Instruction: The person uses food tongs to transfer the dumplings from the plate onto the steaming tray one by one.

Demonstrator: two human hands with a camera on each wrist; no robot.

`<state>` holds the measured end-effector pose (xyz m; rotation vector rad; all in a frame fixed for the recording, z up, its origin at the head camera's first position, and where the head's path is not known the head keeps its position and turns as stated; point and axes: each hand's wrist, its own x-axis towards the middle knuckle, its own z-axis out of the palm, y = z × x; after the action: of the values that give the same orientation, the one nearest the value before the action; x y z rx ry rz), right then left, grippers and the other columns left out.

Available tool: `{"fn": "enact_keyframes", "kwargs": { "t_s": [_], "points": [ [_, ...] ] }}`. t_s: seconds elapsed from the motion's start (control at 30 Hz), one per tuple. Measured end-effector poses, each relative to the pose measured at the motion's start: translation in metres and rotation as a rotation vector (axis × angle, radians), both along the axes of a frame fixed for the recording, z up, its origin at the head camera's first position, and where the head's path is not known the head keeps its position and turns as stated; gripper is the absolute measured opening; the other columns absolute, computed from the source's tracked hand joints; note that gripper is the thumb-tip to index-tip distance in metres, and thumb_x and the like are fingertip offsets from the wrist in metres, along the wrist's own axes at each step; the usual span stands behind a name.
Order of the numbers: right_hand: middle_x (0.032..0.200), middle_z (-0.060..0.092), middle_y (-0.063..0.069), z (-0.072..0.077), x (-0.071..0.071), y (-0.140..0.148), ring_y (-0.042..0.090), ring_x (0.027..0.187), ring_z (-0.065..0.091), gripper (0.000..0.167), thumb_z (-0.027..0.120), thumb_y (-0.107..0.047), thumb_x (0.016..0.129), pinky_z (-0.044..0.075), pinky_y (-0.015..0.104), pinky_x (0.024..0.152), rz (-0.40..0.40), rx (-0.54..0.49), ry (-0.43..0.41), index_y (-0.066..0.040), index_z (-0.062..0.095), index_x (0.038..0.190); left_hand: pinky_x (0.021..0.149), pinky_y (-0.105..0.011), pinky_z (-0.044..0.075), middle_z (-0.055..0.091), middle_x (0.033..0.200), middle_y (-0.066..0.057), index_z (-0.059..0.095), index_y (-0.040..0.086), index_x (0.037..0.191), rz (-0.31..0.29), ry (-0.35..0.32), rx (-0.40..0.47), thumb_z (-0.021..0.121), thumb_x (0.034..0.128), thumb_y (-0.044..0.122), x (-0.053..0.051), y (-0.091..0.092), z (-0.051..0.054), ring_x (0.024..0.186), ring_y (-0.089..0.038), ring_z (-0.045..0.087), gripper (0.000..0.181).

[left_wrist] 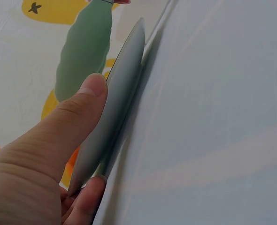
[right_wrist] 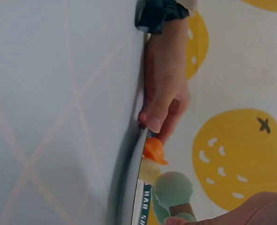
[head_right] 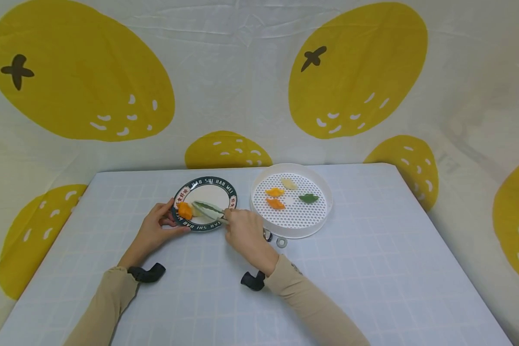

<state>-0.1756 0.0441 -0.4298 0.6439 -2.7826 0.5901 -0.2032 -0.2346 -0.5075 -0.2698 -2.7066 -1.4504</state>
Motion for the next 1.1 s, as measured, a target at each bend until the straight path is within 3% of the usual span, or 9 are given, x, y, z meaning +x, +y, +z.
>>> {"fn": "enact_keyframes", "kwargs": {
  "t_s": [0.27,0.5,0.8,1.1],
  "points": [
    [0.082,0.072,0.002,0.002,0.001,0.001,0.014,0.054,0.049,0.025,0.076,-0.004,0.083,0.033,0.024,0.040,0.000,-0.029,-0.035,-0.014,0.077,0.107,0.076,-0.014,0.047,0.045,0.116,-0.011,0.030,0.005,0.155,-0.005,-0.004,0.008,0.089,0.0729,0.037,0.000,-0.001,0.001,0.089,-0.021,0.055,0.106],
    [0.088,0.075,0.003,0.003,0.000,0.007,0.015,0.052,0.047,0.029,0.078,-0.005,0.082,0.033,0.025,0.042,-0.029,-0.037,-0.003,-0.014,0.078,0.110,0.076,-0.014,0.047,0.046,0.114,-0.011,0.031,0.004,0.155,-0.002,-0.006,-0.001,0.089,0.0725,0.038,0.002,0.002,0.002,0.089,-0.022,0.055,0.106],
    [0.080,0.072,0.003,0.006,-0.003,0.018,0.013,0.049,0.040,0.028,0.075,-0.004,0.085,0.030,0.023,0.042,-0.026,-0.065,-0.026,-0.011,0.077,0.112,0.076,-0.013,0.047,0.045,0.114,-0.009,0.031,0.005,0.155,0.003,-0.011,-0.014,0.089,0.0717,0.042,0.003,0.001,0.002,0.089,-0.022,0.054,0.108],
    [0.082,0.072,0.004,0.012,-0.004,0.022,0.014,0.050,0.042,0.028,0.077,-0.005,0.084,0.031,0.023,0.042,-0.028,-0.062,-0.021,-0.011,0.077,0.111,0.076,-0.012,0.046,0.045,0.116,-0.009,0.031,0.006,0.155,0.005,-0.017,-0.006,0.088,0.0717,0.045,0.002,0.000,0.003,0.090,-0.022,0.054,0.108]
  ]
}}
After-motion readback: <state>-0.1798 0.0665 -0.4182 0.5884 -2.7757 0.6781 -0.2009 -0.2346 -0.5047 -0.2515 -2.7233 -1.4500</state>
